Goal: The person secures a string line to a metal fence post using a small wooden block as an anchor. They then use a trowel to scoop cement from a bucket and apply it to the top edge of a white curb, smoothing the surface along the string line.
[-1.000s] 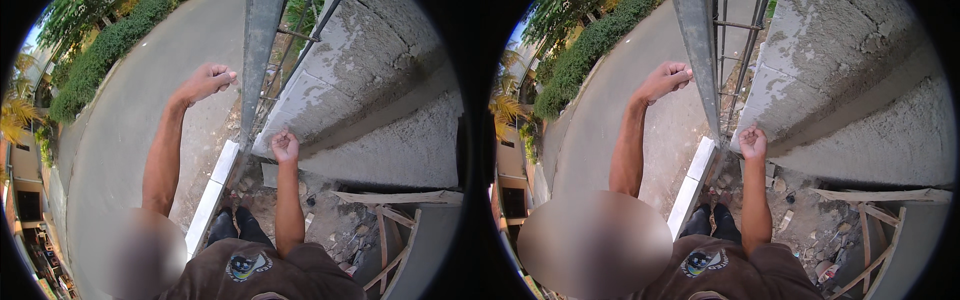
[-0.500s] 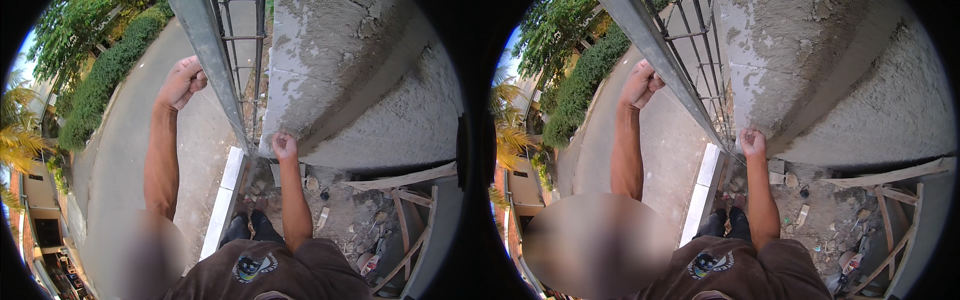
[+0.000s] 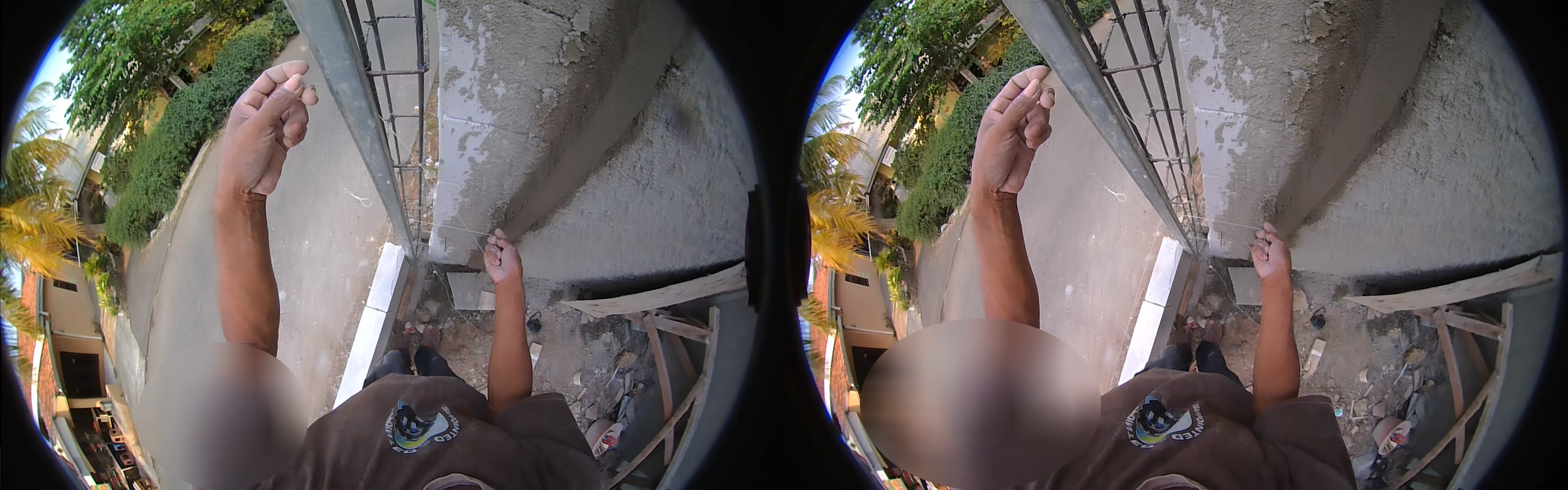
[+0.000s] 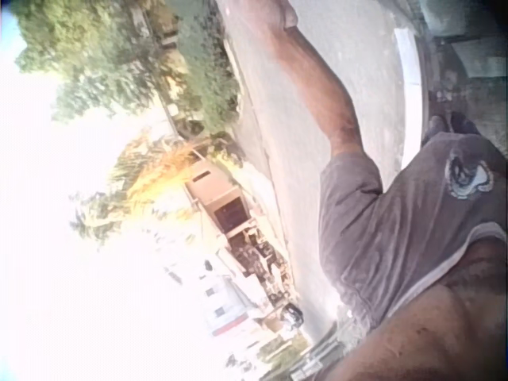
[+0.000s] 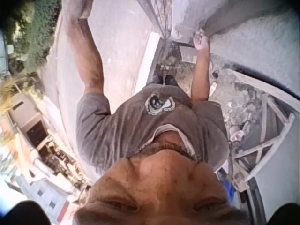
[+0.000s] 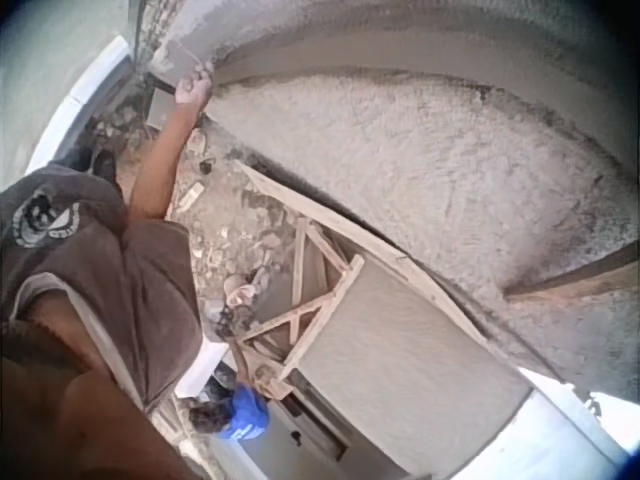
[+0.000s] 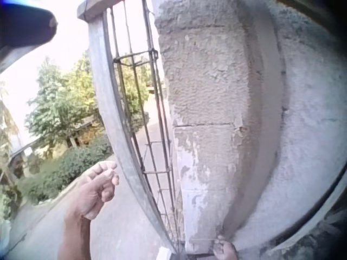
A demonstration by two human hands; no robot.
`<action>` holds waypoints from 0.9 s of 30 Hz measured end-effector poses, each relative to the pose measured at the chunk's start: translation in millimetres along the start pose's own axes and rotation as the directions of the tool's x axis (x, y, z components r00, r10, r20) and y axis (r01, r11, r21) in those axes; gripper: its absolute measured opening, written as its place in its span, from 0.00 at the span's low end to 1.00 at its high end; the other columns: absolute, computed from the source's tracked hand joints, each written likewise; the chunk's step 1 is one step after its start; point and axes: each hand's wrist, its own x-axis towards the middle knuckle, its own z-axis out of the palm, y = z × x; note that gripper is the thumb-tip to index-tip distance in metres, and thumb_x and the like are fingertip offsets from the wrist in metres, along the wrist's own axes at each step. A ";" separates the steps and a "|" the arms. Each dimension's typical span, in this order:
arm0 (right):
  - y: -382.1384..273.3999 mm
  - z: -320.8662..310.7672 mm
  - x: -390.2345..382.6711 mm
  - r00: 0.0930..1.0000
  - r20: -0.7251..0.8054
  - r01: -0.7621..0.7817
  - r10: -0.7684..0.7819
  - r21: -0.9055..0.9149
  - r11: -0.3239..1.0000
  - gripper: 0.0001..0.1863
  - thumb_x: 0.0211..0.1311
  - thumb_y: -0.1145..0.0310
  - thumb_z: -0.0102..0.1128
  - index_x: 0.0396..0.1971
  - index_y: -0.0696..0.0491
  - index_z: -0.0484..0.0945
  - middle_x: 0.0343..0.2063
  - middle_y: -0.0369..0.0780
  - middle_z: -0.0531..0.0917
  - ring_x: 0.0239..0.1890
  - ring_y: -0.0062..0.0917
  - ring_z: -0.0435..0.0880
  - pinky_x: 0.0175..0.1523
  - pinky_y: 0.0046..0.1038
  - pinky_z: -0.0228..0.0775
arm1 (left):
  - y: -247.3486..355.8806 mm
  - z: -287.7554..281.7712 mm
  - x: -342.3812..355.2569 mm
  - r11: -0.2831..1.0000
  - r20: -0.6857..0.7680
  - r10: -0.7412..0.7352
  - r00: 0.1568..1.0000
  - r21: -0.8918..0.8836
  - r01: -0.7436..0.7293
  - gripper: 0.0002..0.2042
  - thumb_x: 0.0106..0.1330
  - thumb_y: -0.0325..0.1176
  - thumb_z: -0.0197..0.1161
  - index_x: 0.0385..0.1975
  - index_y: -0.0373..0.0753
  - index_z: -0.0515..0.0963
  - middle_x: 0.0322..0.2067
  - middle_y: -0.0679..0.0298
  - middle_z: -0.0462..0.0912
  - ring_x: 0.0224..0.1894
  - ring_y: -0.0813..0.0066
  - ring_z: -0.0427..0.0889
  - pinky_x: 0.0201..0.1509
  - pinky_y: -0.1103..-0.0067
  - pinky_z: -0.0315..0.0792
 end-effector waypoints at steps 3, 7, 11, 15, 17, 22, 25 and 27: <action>-14.8 12.5 -31.0 1.000 -0.022 0.008 -0.013 -0.223 0.975 0.15 0.67 0.78 0.46 0.53 0.59 0.70 0.30 0.39 0.76 0.18 0.15 0.64 0.16 0.18 0.53 | -33.1 11.4 -40.6 0.990 -0.035 -0.094 0.995 -0.112 0.089 0.17 0.75 0.31 0.54 0.60 0.34 0.69 0.33 0.68 0.79 0.20 0.92 0.67 0.23 0.91 0.64; -11.7 12.9 -47.2 1.000 0.007 0.016 -0.015 -0.392 0.920 0.15 0.66 0.79 0.49 0.52 0.60 0.74 0.31 0.38 0.77 0.18 0.14 0.65 0.16 0.17 0.54 | -94.3 30.4 -108.8 0.906 -0.045 -0.329 0.943 -0.297 0.302 0.17 0.76 0.33 0.53 0.61 0.33 0.70 0.31 0.68 0.80 0.20 0.90 0.69 0.22 0.91 0.62; -14.3 -1.7 -47.3 0.999 0.032 0.042 -0.031 -0.473 0.880 0.14 0.66 0.78 0.50 0.49 0.61 0.77 0.30 0.38 0.77 0.19 0.13 0.65 0.16 0.17 0.53 | -93.1 52.3 -122.9 0.957 0.042 -0.285 0.958 -0.052 0.287 0.16 0.77 0.35 0.53 0.58 0.33 0.74 0.31 0.69 0.81 0.20 0.89 0.69 0.23 0.91 0.61; -26.5 -10.5 -46.8 0.999 -0.004 0.035 -0.041 -0.442 0.896 0.17 0.66 0.78 0.49 0.54 0.61 0.74 0.31 0.37 0.76 0.20 0.14 0.65 0.17 0.17 0.54 | -41.1 64.0 -79.5 0.994 0.168 -0.110 0.980 0.010 0.110 0.17 0.78 0.37 0.51 0.56 0.33 0.76 0.31 0.70 0.81 0.22 0.88 0.70 0.26 0.89 0.65; -34.8 -13.0 -46.3 0.999 0.001 0.041 -0.045 -0.382 0.923 0.19 0.66 0.78 0.49 0.56 0.61 0.72 0.32 0.37 0.76 0.20 0.14 0.65 0.17 0.17 0.54 | -11.2 65.9 -59.3 0.993 0.174 -0.071 0.982 0.100 0.054 0.18 0.78 0.39 0.49 0.56 0.33 0.76 0.30 0.70 0.81 0.23 0.88 0.72 0.28 0.88 0.67; -73.0 -35.2 -51.0 0.992 0.001 0.124 -0.127 -0.235 0.964 0.22 0.66 0.77 0.49 0.60 0.61 0.67 0.32 0.38 0.75 0.20 0.14 0.65 0.18 0.17 0.54 | 12.6 52.4 -40.3 0.992 0.126 -0.035 0.991 0.128 0.019 0.17 0.78 0.38 0.47 0.56 0.34 0.76 0.31 0.69 0.82 0.26 0.86 0.77 0.30 0.86 0.71; -107.8 -62.8 -62.0 0.977 0.057 0.210 -0.203 -0.144 0.967 0.21 0.66 0.77 0.49 0.60 0.61 0.68 0.31 0.38 0.75 0.20 0.14 0.65 0.17 0.17 0.53 | -1.8 50.2 -44.0 0.990 0.114 -0.116 0.987 0.090 0.106 0.17 0.79 0.36 0.46 0.56 0.35 0.75 0.31 0.69 0.82 0.26 0.87 0.76 0.30 0.87 0.71; -126.2 -78.2 -78.5 0.961 0.001 0.268 -0.275 -0.228 0.936 0.21 0.66 0.77 0.49 0.59 0.61 0.68 0.32 0.38 0.76 0.20 0.14 0.65 0.17 0.17 0.52 | -21.0 53.1 -50.0 0.983 0.121 -0.181 0.976 0.025 0.179 0.16 0.79 0.34 0.44 0.57 0.34 0.74 0.30 0.67 0.82 0.25 0.86 0.76 0.29 0.87 0.71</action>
